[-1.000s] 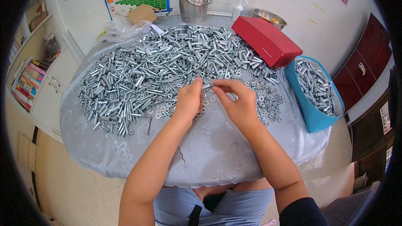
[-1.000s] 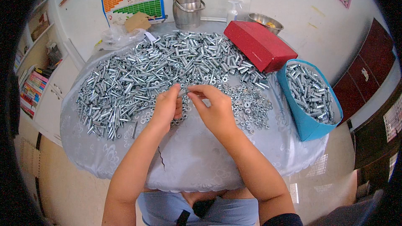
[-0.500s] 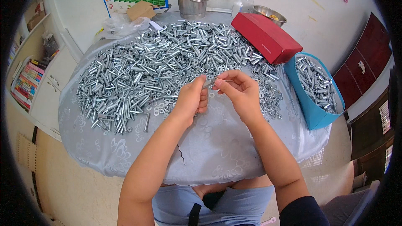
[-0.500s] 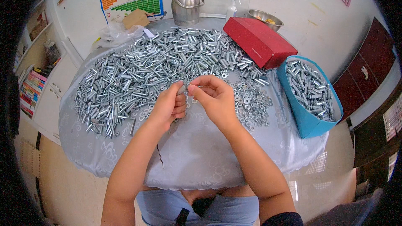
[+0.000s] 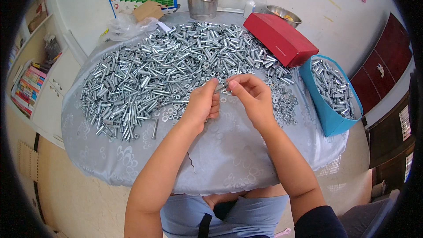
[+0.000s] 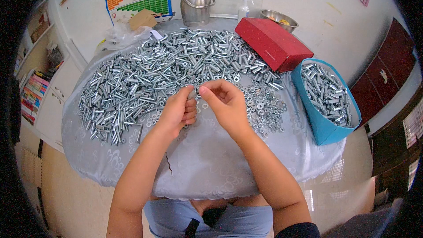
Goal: The person sits at a table covered with a large pile of metal bolts and washers. They repeatedly pick up a bolt and a washer, thread the washer onto the bolt, and place the assembled fastener into a blue container on the right side of the table.
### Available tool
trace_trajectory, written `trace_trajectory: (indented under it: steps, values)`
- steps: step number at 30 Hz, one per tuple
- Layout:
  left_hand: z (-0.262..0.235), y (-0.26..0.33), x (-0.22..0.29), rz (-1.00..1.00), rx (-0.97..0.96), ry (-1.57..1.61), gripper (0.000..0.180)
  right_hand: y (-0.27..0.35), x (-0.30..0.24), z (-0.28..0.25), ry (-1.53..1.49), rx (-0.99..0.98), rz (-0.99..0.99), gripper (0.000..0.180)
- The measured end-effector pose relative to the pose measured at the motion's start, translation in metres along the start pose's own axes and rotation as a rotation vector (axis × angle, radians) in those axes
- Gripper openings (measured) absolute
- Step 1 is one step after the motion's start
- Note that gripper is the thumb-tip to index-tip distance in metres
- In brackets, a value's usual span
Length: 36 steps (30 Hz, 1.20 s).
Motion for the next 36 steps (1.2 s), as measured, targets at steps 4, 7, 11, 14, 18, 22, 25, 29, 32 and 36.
trace_trajectory:
  steps: [4,7,11,14,18,22,25,29,32,36]
  values:
    - [0.002,0.001,-0.001,0.004,-0.025,-0.02,0.042,-0.002,0.003,-0.002,-0.02,-0.005,0.07,0.01]
    - [0.002,0.001,0.0,0.006,-0.02,-0.015,0.042,-0.001,0.003,-0.002,-0.037,0.006,0.078,0.01]
    - [0.002,0.001,0.001,0.012,-0.021,-0.023,0.042,0.0,0.003,0.0,-0.017,-0.024,0.101,0.011]
    - [-0.001,-0.002,-0.001,0.016,-0.037,-0.024,0.04,0.0,0.011,0.003,0.012,-0.075,0.167,0.012]
    - [-0.004,-0.001,-0.001,0.004,-0.002,-0.021,0.041,-0.001,0.01,0.006,0.022,-0.085,0.13,0.013]
    - [-0.004,0.001,0.004,0.031,0.045,-0.004,0.044,-0.011,0.014,-0.011,0.122,-0.007,0.101,0.017]
    - [-0.008,-0.002,0.005,0.053,0.06,0.007,0.045,-0.016,0.018,-0.028,0.69,0.013,-0.101,0.017]
    - [-0.011,-0.003,0.006,0.062,0.066,0.015,0.045,-0.007,0.018,-0.011,1.134,-0.08,-0.35,0.021]
    - [-0.011,-0.002,0.005,0.066,0.074,0.004,0.045,-0.007,0.023,-0.005,1.159,-0.109,-0.377,0.024]
    - [-0.012,-0.002,0.005,0.074,0.063,0.0,0.046,-0.008,0.026,0.002,1.163,-0.165,-0.406,0.023]
Point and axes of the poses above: each hand's wrist, its own y-axis away from the middle knuckle, its own z-axis out of the palm, x = y × z, the point moved 10 cm from there along -y, towards the middle knuckle, and after that the axes turned 1 degree about y, right-handed, at the moved point
